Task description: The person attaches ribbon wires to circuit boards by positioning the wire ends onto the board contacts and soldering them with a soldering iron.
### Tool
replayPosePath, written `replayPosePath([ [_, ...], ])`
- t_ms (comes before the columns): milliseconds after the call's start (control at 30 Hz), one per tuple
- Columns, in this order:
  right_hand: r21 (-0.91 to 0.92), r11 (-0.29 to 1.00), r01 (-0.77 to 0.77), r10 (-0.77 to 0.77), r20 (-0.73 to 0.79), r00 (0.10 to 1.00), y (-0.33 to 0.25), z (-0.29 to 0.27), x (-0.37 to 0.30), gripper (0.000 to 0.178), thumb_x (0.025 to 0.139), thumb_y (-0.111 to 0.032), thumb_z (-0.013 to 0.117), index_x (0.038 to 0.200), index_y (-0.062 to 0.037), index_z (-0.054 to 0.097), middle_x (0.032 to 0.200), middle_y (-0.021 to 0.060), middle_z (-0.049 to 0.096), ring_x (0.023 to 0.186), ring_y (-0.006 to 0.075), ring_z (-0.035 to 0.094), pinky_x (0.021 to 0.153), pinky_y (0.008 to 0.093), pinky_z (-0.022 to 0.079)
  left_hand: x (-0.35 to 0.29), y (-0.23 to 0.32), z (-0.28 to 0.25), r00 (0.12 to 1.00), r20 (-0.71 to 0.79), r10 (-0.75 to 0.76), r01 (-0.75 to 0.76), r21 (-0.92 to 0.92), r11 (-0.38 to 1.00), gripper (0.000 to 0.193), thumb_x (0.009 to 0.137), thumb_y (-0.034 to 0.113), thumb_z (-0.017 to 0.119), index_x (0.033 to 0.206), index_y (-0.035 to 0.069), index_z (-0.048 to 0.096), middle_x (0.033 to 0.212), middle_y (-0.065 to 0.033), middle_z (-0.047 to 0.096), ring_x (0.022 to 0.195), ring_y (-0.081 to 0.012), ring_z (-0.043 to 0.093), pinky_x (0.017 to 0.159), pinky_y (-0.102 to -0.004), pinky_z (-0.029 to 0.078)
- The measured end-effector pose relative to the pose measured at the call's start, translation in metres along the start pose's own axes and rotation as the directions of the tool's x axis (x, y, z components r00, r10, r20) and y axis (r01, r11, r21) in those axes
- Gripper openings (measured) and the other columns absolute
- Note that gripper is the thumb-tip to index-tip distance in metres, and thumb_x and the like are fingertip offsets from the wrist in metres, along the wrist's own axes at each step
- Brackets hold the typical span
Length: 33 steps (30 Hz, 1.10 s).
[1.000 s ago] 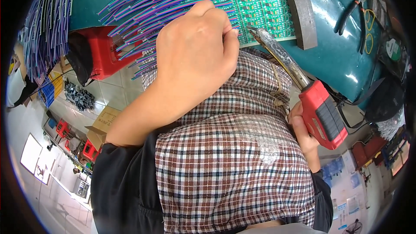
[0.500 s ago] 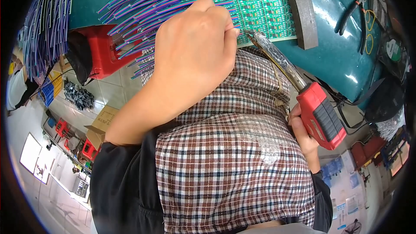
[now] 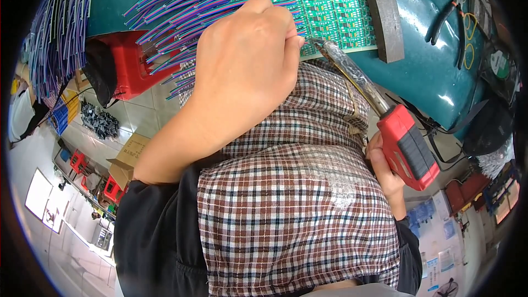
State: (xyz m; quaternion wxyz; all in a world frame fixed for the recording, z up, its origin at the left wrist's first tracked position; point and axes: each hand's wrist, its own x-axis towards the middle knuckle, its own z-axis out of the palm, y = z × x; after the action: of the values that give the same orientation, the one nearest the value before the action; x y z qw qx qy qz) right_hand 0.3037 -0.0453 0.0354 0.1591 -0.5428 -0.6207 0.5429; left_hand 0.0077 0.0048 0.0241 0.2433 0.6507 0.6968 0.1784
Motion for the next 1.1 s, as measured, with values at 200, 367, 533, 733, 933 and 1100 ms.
replayPosePath([
  [200,-0.010,1.000,-0.001,0.001,0.002,1.000,0.0006,-0.0019,-0.0027,0.025,0.073,-0.005,0.073,0.098,-0.0029,0.071,0.083,0.0085,0.070,0.074,0.0248,0.069,0.070,0.0346,0.055,-0.0002,0.0003,0.0001,1.000,-0.011,-0.002,0.002,-0.006,1.000,0.015,0.085,0.014,0.073,0.080,0.003,0.063,0.076,-0.0074,0.058,0.061,-0.0227,0.058,0.056,-0.0356,0.047],
  [367,0.059,0.992,-0.110,0.112,-0.040,0.993,-0.0037,0.0016,-0.0050,0.024,0.076,-0.009,0.073,0.099,-0.0034,0.072,0.084,0.0089,0.071,0.077,0.0251,0.070,0.072,0.0349,0.055,-0.0015,0.0009,0.0009,1.000,-0.022,0.007,-0.007,0.014,1.000,0.015,0.085,0.015,0.073,0.080,0.004,0.063,0.076,-0.0068,0.058,0.059,-0.0219,0.058,0.055,-0.0351,0.046],
  [533,0.036,0.997,-0.074,0.075,-0.023,0.997,-0.0006,-0.0016,-0.0054,0.023,0.075,-0.010,0.073,0.097,-0.0038,0.072,0.083,0.0089,0.070,0.075,0.0250,0.069,0.070,0.0348,0.055,-0.0024,0.0014,0.0029,0.999,-0.044,0.010,-0.010,0.015,1.000,0.016,0.085,0.015,0.073,0.078,0.004,0.063,0.075,-0.0063,0.059,0.057,-0.0215,0.058,0.054,-0.0352,0.046],
  [733,0.009,0.999,-0.039,0.039,0.005,0.999,0.0027,-0.0030,-0.0029,0.022,0.072,-0.008,0.075,0.094,-0.0040,0.072,0.081,0.0086,0.070,0.071,0.0248,0.069,0.067,0.0348,0.054,-0.0018,0.0033,0.0038,0.999,-0.032,0.005,-0.004,0.047,0.999,0.014,0.081,0.014,0.068,0.075,0.002,0.063,0.080,-0.0139,0.061,0.069,-0.0336,0.064,0.061,-0.0429,0.052],
  [933,0.026,1.000,-0.017,0.017,-0.010,1.000,0.0031,0.0004,-0.0013,0.022,0.071,-0.007,0.075,0.093,-0.0036,0.071,0.079,0.0090,0.068,0.070,0.0258,0.068,0.066,0.0345,0.053,-0.0022,0.0026,0.0070,0.997,-0.060,0.039,-0.035,0.064,0.997,0.014,0.080,0.013,0.068,0.074,0.002,0.061,0.078,-0.0133,0.060,0.068,-0.0322,0.064,0.061,-0.0418,0.052],
  [1100,0.016,0.999,-0.031,0.031,-0.026,0.999,-0.0008,-0.0009,-0.0028,0.022,0.071,-0.007,0.074,0.093,-0.0037,0.071,0.080,0.0089,0.069,0.070,0.0255,0.068,0.067,0.0344,0.053,-0.0023,0.0028,0.0084,0.995,-0.079,0.055,-0.049,0.082,0.995,0.013,0.078,0.013,0.069,0.074,0.003,0.061,0.078,-0.0127,0.059,0.068,-0.0308,0.064,0.060,-0.0409,0.052],
])
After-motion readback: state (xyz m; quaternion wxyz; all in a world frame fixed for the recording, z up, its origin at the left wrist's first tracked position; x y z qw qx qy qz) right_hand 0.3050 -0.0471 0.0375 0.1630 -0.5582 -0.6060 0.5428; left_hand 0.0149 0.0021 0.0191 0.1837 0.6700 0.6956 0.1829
